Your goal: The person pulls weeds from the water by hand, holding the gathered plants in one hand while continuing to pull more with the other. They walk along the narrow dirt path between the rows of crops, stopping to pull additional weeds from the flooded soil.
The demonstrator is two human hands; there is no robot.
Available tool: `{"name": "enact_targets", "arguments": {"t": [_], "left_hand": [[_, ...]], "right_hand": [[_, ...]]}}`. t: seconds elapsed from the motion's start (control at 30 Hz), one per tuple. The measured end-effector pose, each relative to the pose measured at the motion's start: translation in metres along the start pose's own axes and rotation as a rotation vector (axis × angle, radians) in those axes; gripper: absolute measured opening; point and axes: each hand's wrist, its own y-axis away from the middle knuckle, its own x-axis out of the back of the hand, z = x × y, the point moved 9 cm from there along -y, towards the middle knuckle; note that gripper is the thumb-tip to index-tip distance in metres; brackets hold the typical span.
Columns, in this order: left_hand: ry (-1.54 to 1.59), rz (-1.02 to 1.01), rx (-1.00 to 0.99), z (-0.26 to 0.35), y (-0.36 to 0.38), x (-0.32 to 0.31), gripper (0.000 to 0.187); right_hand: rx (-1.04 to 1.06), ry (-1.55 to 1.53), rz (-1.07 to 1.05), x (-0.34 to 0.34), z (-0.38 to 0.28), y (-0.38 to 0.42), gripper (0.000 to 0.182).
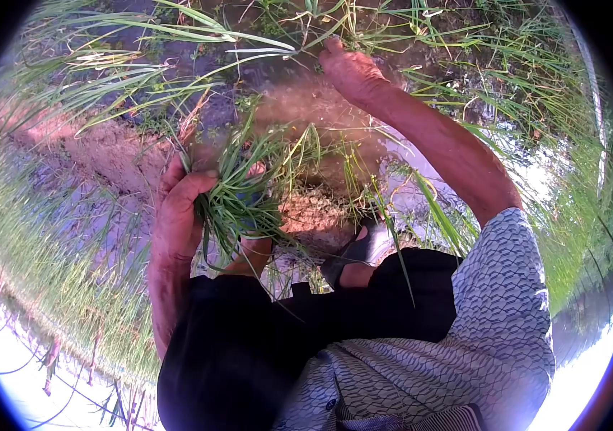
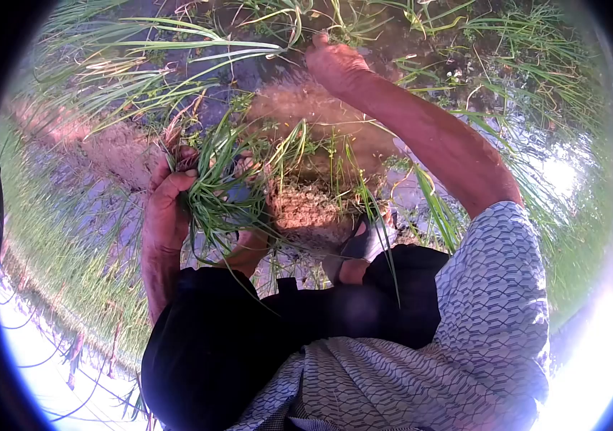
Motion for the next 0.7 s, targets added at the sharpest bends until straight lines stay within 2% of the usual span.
{"name": "enact_targets", "arguments": {"t": [0.07, 0.17, 0.2, 0.3, 0.33, 0.43, 0.47, 0.57, 0.67, 0.7], "left_hand": [[0.009, 0.019, 0.011, -0.001, 0.004, -0.004, 0.034], [-0.007, -0.006, 0.063, -0.011, 0.009, -0.011, 0.034], [-0.028, 0.004, 0.062, -0.01, 0.009, -0.012, 0.035], [-0.042, 0.002, 0.067, -0.009, 0.008, -0.012, 0.034], [-0.043, -0.002, 0.061, -0.008, 0.007, -0.013, 0.034], [-0.05, -0.004, 0.045, -0.007, 0.008, -0.014, 0.033], [-0.061, 0.003, 0.035, -0.007, 0.009, -0.015, 0.033], [-0.088, 0.022, 0.014, -0.006, 0.009, -0.013, 0.032], [-0.086, 0.019, 0.026, -0.006, 0.009, -0.013, 0.031], [-0.082, 0.016, 0.037, -0.006, 0.01, -0.014, 0.031]], "right_hand": [[-0.083, 0.105, 0.034, 0.008, -0.002, 0.005, 0.046], [-0.182, 0.24, -0.095, 0.001, -0.001, 0.023, 0.041], [-0.139, 0.235, -0.023, 0.002, -0.003, 0.018, 0.036], [-0.135, 0.141, -0.091, -0.015, 0.005, 0.006, 0.033], [-0.075, 0.211, 0.038, -0.005, -0.001, 0.006, 0.028], [-0.187, -0.021, -0.198, 0.002, 0.013, 0.006, 0.033], [-0.263, -0.088, -0.161, -0.003, 0.022, 0.004, 0.028], [-0.19, -0.18, -0.164, -0.007, 0.021, 0.004, 0.02], [0.08, -0.42, -0.135, -0.011, 0.0, 0.026, 0.015], [0.102, -0.411, -0.241, -0.016, -0.007, 0.033, 0.013]]}}
